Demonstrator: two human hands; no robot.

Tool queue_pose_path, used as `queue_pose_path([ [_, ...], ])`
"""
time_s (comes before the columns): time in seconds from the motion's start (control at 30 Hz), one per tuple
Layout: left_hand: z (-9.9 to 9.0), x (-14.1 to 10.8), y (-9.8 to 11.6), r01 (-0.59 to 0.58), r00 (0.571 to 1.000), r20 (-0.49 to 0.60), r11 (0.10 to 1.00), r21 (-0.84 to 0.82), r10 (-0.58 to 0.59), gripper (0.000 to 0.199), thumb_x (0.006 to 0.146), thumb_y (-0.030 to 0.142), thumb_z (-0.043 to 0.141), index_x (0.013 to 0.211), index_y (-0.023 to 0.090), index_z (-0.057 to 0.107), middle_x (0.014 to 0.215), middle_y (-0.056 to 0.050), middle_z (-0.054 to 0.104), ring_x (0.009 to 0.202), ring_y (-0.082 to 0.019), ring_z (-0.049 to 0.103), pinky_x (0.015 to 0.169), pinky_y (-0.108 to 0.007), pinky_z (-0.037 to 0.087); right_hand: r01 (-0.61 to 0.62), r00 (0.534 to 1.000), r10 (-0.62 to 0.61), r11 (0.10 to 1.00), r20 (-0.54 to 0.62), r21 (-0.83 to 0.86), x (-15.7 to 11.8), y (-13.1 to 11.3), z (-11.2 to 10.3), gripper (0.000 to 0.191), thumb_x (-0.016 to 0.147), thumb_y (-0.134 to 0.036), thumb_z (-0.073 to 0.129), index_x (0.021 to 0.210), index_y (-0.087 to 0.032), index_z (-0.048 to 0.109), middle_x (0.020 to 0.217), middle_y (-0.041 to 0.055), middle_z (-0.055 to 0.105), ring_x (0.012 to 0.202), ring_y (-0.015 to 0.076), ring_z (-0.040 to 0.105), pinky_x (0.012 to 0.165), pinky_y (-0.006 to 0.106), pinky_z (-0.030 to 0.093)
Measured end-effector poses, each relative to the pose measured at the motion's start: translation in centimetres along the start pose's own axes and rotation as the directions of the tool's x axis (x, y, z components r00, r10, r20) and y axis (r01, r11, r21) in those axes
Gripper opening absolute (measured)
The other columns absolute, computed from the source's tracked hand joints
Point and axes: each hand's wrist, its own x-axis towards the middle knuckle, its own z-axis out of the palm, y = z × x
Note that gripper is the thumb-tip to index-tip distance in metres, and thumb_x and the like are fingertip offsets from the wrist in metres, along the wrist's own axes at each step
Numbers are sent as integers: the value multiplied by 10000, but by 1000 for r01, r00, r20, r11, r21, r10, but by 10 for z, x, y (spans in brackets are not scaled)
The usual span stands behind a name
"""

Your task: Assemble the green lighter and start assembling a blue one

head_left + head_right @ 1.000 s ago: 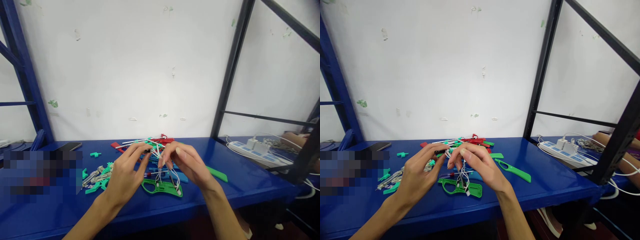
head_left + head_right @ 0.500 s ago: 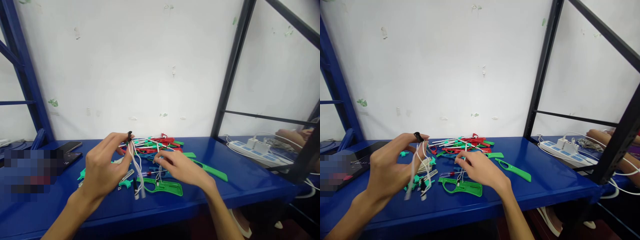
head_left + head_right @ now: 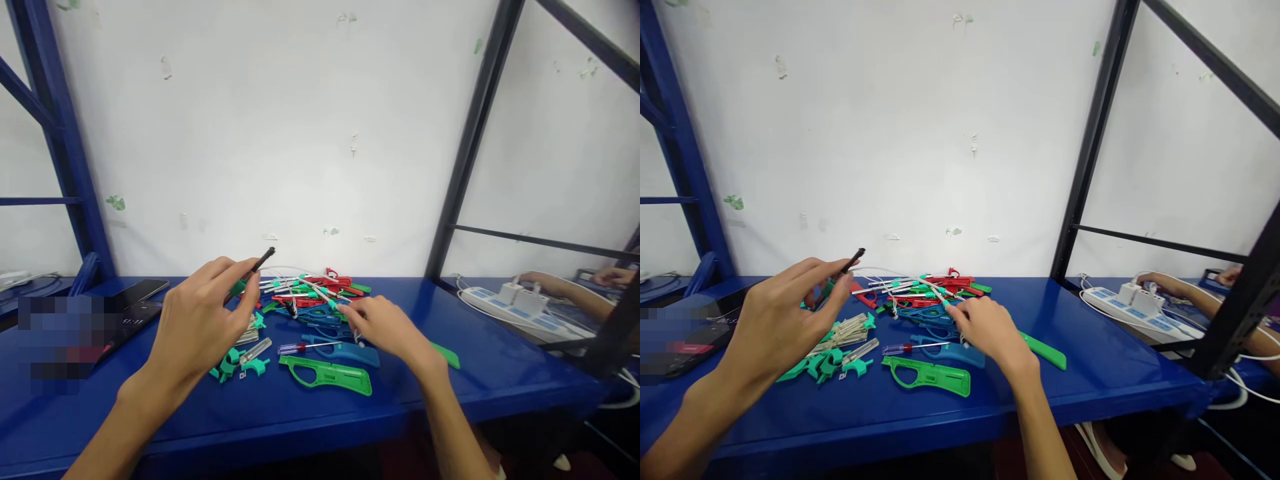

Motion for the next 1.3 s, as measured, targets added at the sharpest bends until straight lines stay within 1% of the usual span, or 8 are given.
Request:
queue_pose_path([
  [0.1,4,-1,-6,-66,992,113,996,67,58,311,1084,315,515,1224,190,762,910,-47,702,743,-225,662,642,-344,464,-56,994,52,998,-91,-39,-3,18,-9,512,1105,-494,476,777,-219,757,747,116,759,708,287,700,695,367,455],
  [0.23,9,-3,-6,-140,973,192,989,55,127,384,1101,317,451,1285,186,762,916,-68,678,779,-240,671,701,-364,510,7,984,-5,1000,-179,15,-10,11,-21,473,1122,-560,439,1164,-239,783,1147,140,811,1054,330,746,904,417,535],
  [0.37,6,-6,2,-155,960,235,988,-5,152,403,1136,325,412,1368,222,725,983,-59,662,712,-193,651,644,-329,488,207,964,-123,904,-237,374,-16,-22,-24,509,1148,-620,352,1417,-325,667,1423,79,739,1310,299,686,1101,442,515],
  [0.53,0,-7,10,-214,949,214,972,-94,230,381,1148,284,417,1417,234,682,993,-43,631,654,-159,596,613,-311,456,238,968,-240,764,-79,600,-17,-54,-9,525,1095,-603,552,1544,-334,581,1432,93,734,1340,307,674,1123,497,529],
  [0.7,-3,-7,13,-224,946,210,967,-125,246,380,1135,242,422,1422,221,670,1006,-51,619,714,-175,621,652,-321,486,185,933,-348,676,88,713,-16,-66,-2,481,1006,-506,744,1447,-327,672,1129,36,820,1059,251,774,956,418,599],
  [0.87,-5,-4,13,-205,947,224,969,-136,232,382,1130,233,421,1413,226,678,994,-43,624,673,-157,596,630,-308,472,237,942,-335,720,27,652,-17,-64,-11,239,1050,-479,682,1070,-272,800,835,-9,768,799,183,706,733,307,529],
  [1.07,-10,-4,13,-205,920,311,970,-132,237,402,1134,216,390,1385,204,704,952,-56,665,744,-200,647,650,-322,499,266,960,-273,799,-69,540,-20,-56,-19,370,1082,-525,618,978,-241,830,848,11,749,793,174,646,698,291,466],
  [1.3,-8,-8,12,-126,869,444,964,-232,220,401,1148,261,406,1436,280,683,1213,-71,776,1048,-259,741,855,-386,590,248,966,-246,807,-76,536,-22,-54,-22,299,1082,-394,610,892,-233,775,874,8,741,804,171,644,687,287,452],
])
